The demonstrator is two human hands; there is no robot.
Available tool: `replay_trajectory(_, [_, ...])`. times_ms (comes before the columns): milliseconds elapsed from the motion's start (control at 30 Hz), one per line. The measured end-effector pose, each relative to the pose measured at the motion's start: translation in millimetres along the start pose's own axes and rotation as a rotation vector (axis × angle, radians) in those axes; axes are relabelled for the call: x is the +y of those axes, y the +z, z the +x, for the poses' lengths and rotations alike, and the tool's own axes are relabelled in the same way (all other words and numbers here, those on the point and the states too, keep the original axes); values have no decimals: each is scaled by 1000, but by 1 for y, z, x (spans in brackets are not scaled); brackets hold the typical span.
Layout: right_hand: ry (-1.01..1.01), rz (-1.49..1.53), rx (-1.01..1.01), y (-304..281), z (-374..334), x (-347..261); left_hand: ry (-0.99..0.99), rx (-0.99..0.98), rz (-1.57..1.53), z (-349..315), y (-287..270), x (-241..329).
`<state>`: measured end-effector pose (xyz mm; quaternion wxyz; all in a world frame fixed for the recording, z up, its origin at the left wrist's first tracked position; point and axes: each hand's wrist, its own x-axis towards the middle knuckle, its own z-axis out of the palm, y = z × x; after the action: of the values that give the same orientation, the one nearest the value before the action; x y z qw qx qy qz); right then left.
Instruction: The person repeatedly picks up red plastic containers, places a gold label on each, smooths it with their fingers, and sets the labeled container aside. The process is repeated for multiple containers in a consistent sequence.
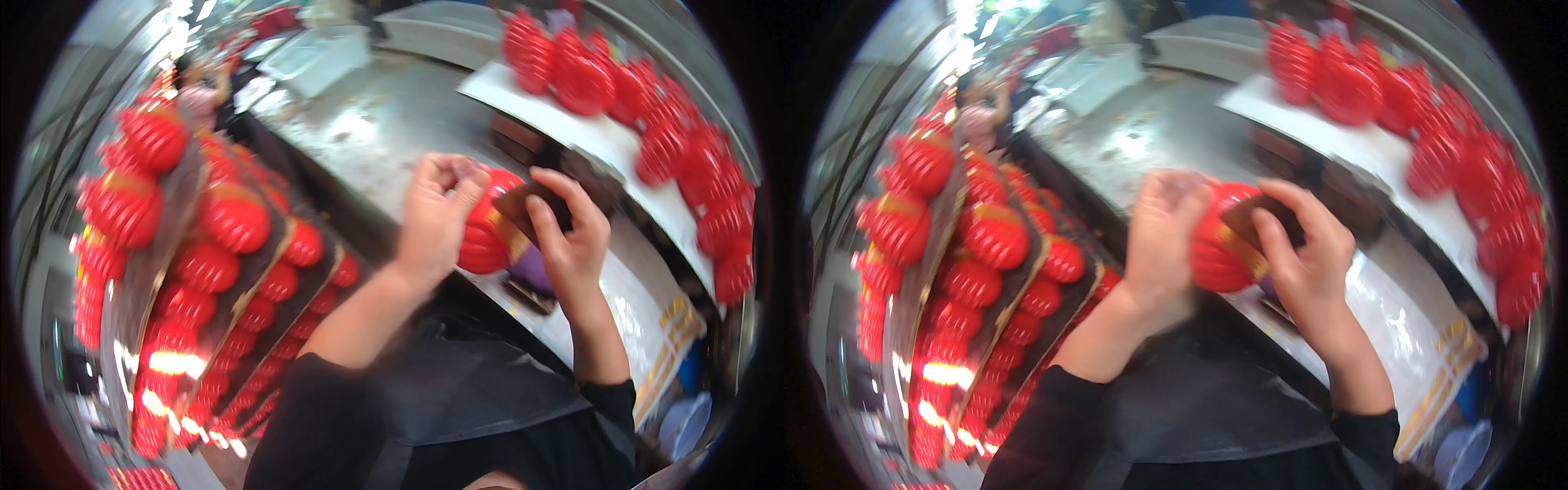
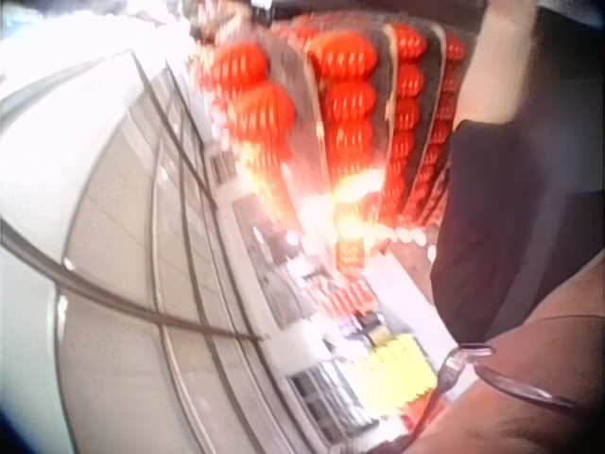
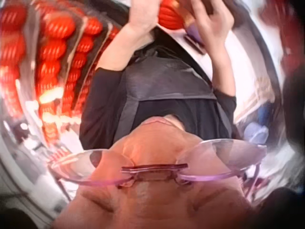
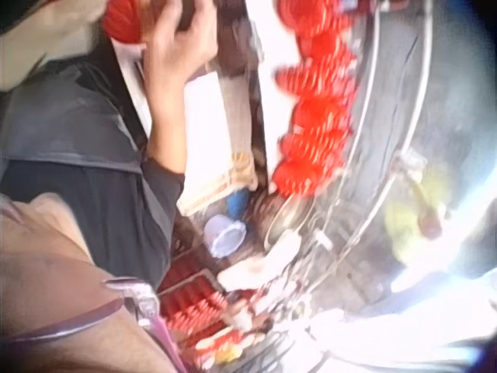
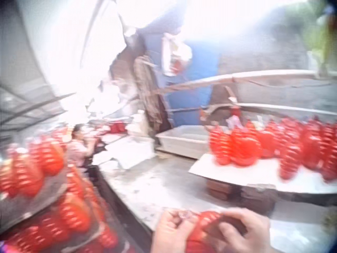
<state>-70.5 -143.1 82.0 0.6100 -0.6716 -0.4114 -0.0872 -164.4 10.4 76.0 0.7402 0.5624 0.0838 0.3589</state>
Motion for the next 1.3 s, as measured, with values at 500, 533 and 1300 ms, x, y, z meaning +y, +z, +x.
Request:
replay_trajectory(500, [247,487,-128,30,23,24,849,228,357,-49,-78,260])
replay_trajectory(533, [285,483,-129,30,24,25,902,341,433,-47,-84,278])
replay_trajectory(1300, [629,454,-70,-34,6,58,1196,605,1125,21,-79,247])
